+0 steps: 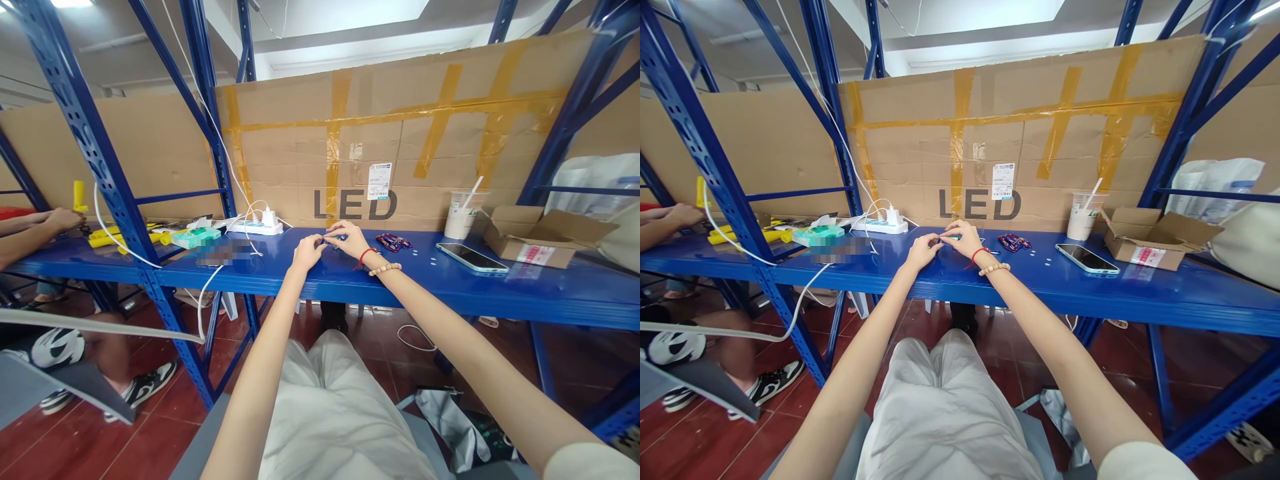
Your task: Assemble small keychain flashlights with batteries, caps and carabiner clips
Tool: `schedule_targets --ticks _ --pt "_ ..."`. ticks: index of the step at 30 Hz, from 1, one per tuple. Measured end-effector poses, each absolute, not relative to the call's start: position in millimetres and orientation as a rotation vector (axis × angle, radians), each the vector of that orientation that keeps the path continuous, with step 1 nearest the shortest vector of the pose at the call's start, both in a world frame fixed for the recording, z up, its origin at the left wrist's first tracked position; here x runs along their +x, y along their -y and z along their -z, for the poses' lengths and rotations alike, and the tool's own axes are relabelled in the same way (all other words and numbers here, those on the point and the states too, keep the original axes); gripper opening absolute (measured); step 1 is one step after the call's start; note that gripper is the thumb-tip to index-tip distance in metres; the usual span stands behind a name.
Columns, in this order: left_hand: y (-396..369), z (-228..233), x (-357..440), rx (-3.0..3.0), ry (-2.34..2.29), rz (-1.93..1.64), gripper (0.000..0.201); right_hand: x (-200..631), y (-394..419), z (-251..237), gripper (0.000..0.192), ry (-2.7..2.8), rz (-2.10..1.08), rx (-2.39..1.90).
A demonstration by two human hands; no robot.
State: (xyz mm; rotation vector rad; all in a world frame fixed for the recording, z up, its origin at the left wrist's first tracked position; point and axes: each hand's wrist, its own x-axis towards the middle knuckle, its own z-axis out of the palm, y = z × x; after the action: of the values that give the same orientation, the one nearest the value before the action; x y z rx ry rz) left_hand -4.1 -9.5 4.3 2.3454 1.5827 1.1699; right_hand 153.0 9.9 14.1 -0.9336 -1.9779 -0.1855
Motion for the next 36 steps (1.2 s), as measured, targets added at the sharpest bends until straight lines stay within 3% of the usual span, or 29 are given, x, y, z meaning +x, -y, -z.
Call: schedule_targets --ticks 14,19,24,36 --pt "12 -4 -4 2.251 -1.652 -1.205 0.02 152 -8 -14 0.013 1.914 0.112 -0.894" --pt "12 -4 -3 2.197 -1.687 -1.242 0.023 163 -12 -14 0.021 1.656 0.123 -1.238" --pt "14 -6 -3 2.164 -1.71 -1.255 0.025 169 -13 -11 0.022 1.808 0.086 -1.611" --pt "11 -5 -3 2.152 -1.631 -1.356 0.027 170 -17 -7 0.02 1.97 -0.009 -1.665"
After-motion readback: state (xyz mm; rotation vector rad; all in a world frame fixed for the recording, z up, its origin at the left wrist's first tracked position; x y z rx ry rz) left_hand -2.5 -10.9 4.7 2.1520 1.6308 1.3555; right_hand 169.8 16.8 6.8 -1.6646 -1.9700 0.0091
